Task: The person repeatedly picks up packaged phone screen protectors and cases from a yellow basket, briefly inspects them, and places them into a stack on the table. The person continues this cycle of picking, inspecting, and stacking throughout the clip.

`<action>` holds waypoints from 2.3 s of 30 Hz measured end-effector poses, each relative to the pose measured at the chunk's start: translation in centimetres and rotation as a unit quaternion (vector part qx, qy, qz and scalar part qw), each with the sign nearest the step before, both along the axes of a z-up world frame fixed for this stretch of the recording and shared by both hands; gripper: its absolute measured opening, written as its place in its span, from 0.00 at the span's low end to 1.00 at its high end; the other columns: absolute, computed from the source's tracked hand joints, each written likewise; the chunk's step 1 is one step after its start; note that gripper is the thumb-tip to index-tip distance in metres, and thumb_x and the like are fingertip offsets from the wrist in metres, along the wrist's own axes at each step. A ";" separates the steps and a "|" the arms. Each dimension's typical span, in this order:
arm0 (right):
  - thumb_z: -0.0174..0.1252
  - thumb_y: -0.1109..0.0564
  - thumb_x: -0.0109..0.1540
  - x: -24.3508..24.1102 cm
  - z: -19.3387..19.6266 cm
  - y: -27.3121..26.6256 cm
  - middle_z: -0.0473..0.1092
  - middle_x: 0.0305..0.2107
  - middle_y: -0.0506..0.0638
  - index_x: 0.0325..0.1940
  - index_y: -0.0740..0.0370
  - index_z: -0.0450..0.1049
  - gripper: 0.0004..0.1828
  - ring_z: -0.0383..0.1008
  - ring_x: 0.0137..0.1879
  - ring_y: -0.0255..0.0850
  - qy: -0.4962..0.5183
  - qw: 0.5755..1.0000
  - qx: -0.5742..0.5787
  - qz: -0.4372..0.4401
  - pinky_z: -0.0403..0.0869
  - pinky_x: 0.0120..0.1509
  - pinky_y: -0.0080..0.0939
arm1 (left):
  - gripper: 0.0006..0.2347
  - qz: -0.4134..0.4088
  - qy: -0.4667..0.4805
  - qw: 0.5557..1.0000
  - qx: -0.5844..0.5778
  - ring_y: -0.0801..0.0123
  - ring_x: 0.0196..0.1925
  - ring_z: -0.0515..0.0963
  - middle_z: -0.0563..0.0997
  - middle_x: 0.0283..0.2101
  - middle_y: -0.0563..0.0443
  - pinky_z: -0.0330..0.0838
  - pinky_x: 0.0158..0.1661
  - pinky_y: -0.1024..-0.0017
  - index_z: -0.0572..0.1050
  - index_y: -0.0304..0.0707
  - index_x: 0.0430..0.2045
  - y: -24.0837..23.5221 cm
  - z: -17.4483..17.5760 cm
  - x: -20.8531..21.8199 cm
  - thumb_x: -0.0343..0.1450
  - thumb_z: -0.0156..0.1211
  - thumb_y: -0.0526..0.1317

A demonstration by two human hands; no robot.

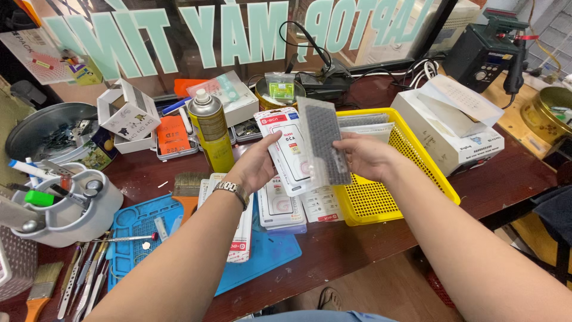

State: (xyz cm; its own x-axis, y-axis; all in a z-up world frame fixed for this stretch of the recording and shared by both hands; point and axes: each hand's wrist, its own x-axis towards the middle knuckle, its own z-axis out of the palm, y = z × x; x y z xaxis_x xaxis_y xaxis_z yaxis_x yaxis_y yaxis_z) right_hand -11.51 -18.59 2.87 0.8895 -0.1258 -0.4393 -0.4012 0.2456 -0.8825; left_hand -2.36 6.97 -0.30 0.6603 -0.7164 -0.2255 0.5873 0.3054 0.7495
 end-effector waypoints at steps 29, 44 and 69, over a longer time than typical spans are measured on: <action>0.73 0.54 0.54 -0.7 -6.4 -18.6 0.74 0.44 0.58 0.50 0.64 0.71 0.25 0.75 0.53 0.51 -0.064 0.829 -0.555 -0.040 0.72 0.59 0.48 | 0.12 0.003 -0.633 0.616 0.468 0.45 0.47 0.81 0.83 0.40 0.36 0.74 0.49 0.54 0.80 0.38 0.39 -20.6 -2.1 0.7 0.62 0.67 0.35; 0.68 0.59 0.54 0.2 -4.3 -14.8 0.66 0.47 0.54 0.50 0.59 0.70 0.22 0.66 0.58 0.54 -0.270 0.651 -0.699 0.123 0.66 0.63 0.52 | 0.13 0.060 -0.669 0.595 0.442 0.47 0.50 0.78 0.80 0.42 0.40 0.71 0.52 0.55 0.76 0.36 0.39 -22.9 -5.2 1.9 0.63 0.66 0.37; 0.63 0.54 0.59 1.4 2.3 -20.9 0.78 0.44 0.48 0.48 0.59 0.77 0.14 0.74 0.55 0.36 -0.041 0.881 -0.368 0.296 0.68 0.66 0.41 | 0.10 0.021 -0.722 0.520 0.455 0.49 0.60 0.71 0.72 0.59 0.40 0.66 0.58 0.58 0.84 0.41 0.32 -21.3 -3.7 -0.3 0.59 0.69 0.38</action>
